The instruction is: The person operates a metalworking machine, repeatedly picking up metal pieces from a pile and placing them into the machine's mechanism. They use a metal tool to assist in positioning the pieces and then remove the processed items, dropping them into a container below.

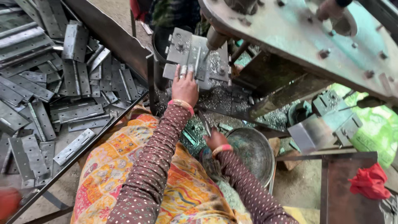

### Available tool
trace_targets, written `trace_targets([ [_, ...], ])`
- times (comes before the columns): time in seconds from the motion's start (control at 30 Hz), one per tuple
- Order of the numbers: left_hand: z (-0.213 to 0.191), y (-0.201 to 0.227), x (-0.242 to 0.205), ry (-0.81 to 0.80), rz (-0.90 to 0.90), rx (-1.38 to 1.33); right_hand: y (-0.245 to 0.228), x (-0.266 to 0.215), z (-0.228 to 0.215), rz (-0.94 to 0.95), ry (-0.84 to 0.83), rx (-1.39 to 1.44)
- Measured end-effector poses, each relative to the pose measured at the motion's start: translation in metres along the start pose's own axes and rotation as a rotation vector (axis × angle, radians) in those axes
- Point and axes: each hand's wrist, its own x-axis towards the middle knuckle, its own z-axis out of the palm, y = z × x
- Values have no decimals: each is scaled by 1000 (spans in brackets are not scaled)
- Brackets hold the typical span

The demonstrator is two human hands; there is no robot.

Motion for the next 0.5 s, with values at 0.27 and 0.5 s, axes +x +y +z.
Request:
trace_targets([
  [0.27,16,13,43,-126,-34,-50,-32,34,-92,2,-185,-185],
  [0.5,13,11,48,-198,-2,20,-19,-8,-29,65,-22,43],
])
